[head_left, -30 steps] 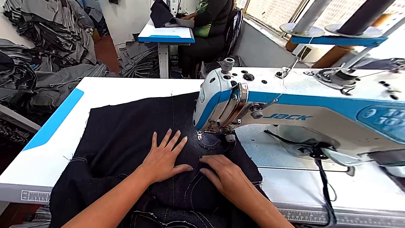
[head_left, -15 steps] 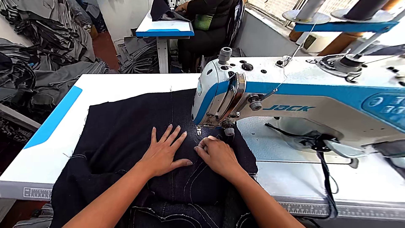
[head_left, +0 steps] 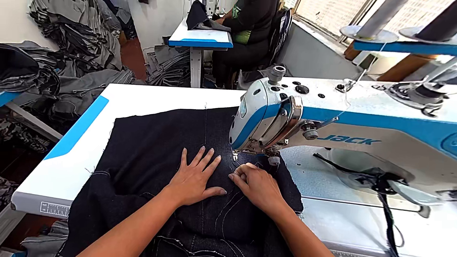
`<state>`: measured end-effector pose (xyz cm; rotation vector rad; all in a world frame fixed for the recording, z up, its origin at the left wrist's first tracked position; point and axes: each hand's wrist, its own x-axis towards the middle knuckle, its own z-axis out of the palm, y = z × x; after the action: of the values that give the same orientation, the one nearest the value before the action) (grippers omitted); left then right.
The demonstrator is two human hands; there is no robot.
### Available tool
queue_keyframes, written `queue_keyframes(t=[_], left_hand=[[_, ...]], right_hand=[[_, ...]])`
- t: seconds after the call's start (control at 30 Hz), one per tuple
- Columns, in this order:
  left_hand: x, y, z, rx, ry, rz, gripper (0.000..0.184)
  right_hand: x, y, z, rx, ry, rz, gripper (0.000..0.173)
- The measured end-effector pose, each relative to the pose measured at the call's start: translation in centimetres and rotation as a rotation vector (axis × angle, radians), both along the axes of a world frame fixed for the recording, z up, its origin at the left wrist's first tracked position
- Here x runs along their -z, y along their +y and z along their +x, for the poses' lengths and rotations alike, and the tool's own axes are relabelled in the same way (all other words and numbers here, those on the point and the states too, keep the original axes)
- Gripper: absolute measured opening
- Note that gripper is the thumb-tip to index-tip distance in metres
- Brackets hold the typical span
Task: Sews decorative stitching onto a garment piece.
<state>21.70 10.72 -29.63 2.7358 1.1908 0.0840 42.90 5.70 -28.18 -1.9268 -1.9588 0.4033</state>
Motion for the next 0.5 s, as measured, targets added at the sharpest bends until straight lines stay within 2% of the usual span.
queue_keyframes(t=[0.5], left_hand=[[-0.95,-0.07,0.61,-0.053,0.058,-0.134,0.089]], right_hand=[[-0.52,0.18,-0.03,-0.007,-0.071,-0.088,0.032]])
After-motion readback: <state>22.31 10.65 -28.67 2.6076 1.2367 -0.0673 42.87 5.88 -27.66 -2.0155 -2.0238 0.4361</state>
